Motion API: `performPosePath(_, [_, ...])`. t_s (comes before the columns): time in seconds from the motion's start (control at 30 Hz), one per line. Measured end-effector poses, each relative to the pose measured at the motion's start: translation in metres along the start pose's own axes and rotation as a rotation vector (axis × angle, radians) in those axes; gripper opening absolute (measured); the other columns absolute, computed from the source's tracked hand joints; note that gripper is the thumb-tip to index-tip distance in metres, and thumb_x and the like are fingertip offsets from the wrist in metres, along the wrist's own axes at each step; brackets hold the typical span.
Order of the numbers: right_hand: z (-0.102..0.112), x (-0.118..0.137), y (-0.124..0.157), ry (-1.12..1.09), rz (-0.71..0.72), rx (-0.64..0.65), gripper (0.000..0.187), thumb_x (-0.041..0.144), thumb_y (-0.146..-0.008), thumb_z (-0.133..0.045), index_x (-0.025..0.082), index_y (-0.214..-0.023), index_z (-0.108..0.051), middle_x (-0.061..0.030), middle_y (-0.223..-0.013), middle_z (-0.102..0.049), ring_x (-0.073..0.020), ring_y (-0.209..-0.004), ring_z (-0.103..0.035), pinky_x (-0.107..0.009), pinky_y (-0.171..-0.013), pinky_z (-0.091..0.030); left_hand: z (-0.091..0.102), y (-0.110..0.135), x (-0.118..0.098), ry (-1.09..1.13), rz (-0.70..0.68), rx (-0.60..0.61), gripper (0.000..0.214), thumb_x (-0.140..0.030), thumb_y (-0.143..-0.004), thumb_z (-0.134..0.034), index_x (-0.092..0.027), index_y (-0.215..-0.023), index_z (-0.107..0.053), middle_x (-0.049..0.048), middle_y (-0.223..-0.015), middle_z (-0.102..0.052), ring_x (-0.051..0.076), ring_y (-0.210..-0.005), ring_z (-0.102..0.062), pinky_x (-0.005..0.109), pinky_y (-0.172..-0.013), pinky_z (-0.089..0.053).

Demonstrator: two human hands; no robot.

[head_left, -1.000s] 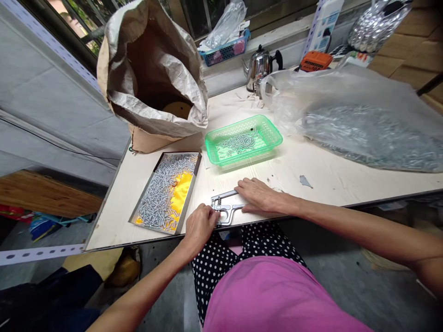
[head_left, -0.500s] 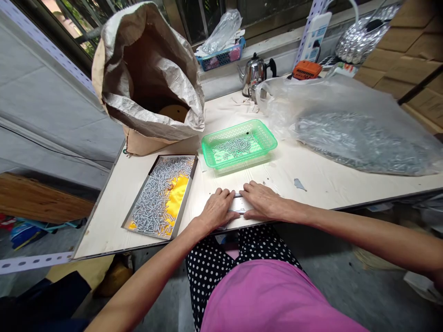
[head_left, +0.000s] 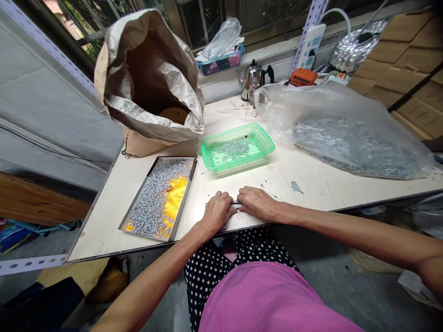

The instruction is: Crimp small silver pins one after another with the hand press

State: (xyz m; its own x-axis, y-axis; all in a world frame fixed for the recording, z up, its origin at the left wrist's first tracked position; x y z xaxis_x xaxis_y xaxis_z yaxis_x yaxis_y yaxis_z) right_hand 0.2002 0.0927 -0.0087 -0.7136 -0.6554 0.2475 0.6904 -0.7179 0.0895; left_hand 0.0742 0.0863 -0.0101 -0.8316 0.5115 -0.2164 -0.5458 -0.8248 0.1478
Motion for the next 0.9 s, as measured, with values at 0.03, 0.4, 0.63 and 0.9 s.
performPosePath(0.03, [0.002,-0.002,0.001,0.004,0.015,-0.02,0.021,0.03,-0.087,-0.065,0.011,-0.098,-0.065,-0.0122,-0.099,-0.062,-0.0236,-0.094,-0.055,-0.032,-0.079,-0.042,-0.001,0.004,-0.001,-0.002,0.004,-0.026,0.026,-0.038,-0.091,-0.06,-0.015,-0.103,-0.063,0.01,-0.103,-0.063,0.026,-0.1,-0.055,0.039,-0.085,-0.049])
performPosePath(0.4, [0.004,-0.027,-0.017,-0.027,-0.024,-0.044,0.02,0.026,-0.094,-0.053,0.016,-0.102,-0.069,-0.0105,-0.101,-0.063,-0.0221,-0.093,-0.057,-0.032,-0.079,-0.039,-0.043,0.051,-0.041,0.15,-0.11,-0.319,0.039,-0.037,-0.095,-0.053,-0.017,-0.128,-0.054,0.0142,-0.138,-0.057,0.032,-0.136,-0.044,0.055,-0.111,-0.037])
performPosePath(0.63, [0.012,-0.024,-0.041,0.016,-0.048,-0.15,0.017,0.021,-0.092,-0.054,0.015,-0.095,-0.07,-0.0091,-0.094,-0.065,-0.0216,-0.09,-0.055,-0.032,-0.078,-0.036,-0.047,0.052,-0.044,0.244,-0.1,-0.349,0.037,-0.036,-0.094,-0.056,-0.017,-0.126,-0.056,0.0144,-0.136,-0.058,0.03,-0.138,-0.041,0.055,-0.113,-0.034])
performPosePath(0.9, [-0.008,0.09,-0.057,0.098,0.651,-0.053,0.011,0.027,-0.089,-0.063,0.023,-0.082,-0.07,-0.0063,-0.095,-0.061,-0.0239,-0.096,-0.045,-0.034,-0.075,-0.034,-0.036,0.073,-0.063,0.276,-0.175,-0.319,0.032,-0.037,-0.092,-0.058,-0.017,-0.117,-0.062,0.0117,-0.11,-0.07,0.025,-0.104,-0.066,0.037,-0.089,-0.054])
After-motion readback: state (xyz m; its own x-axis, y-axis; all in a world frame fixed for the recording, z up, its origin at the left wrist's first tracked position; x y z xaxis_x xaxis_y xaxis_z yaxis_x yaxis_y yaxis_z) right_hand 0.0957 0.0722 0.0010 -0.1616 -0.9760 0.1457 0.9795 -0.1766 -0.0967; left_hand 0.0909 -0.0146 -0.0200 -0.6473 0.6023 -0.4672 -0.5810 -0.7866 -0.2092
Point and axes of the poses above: each hand's wrist, its own y-axis away from the middle knuckle, its own z-axis out of the back of the hand, x = y × z, the point moved 5 cm from there along -y, towards the middle knuckle
